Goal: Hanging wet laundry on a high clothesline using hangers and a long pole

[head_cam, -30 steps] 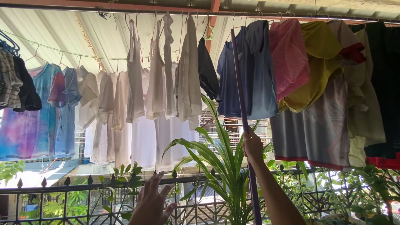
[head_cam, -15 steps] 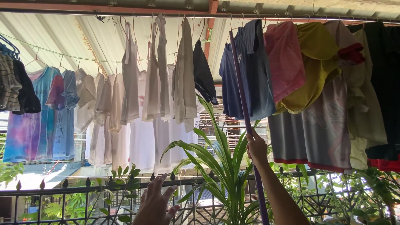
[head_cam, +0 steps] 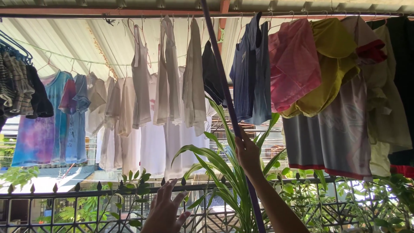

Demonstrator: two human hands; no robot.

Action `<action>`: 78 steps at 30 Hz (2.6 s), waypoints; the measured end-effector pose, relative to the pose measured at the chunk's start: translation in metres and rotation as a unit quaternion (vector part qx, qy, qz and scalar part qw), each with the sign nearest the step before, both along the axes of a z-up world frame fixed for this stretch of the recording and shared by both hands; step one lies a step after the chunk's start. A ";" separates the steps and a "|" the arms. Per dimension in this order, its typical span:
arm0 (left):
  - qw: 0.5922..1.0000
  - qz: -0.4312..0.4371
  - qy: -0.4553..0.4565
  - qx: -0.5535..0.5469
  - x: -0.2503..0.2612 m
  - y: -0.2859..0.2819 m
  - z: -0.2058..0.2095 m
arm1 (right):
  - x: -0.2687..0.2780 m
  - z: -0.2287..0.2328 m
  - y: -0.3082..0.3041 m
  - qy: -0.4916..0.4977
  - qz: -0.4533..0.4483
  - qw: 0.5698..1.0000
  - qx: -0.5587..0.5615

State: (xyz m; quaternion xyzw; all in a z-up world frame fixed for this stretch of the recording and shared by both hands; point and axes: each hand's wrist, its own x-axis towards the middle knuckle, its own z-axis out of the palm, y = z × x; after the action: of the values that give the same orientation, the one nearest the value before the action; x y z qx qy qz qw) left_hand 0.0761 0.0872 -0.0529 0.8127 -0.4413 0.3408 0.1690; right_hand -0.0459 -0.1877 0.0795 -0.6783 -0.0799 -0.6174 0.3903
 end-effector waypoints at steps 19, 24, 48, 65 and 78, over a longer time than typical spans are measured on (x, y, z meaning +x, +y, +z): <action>0.999 0.034 -0.005 0.033 0.020 0.025 -0.007 | 0.029 0.018 0.007 0.144 0.161 0.960 0.179; 0.997 0.057 -0.014 0.049 0.041 0.029 -0.009 | 0.042 0.022 0.003 0.114 0.144 0.969 0.163; 0.993 -0.019 0.056 -0.107 -0.015 -0.148 0.240 | 0.034 0.018 0.011 0.135 -0.119 0.983 0.042; 0.952 0.036 0.133 -0.274 0.057 -0.040 0.203 | 0.061 0.007 -0.026 0.089 0.132 0.971 0.180; 0.967 -0.006 0.121 -0.224 0.008 -0.042 0.190 | 0.054 0.012 0.007 0.099 0.120 0.973 0.170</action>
State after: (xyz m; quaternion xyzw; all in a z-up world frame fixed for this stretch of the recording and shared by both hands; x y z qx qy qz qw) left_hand 0.0840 0.0448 0.1368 0.7865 -0.3345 0.3297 0.4010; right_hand 0.0076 -0.1808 0.0920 -0.6454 -0.0156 -0.4998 0.5775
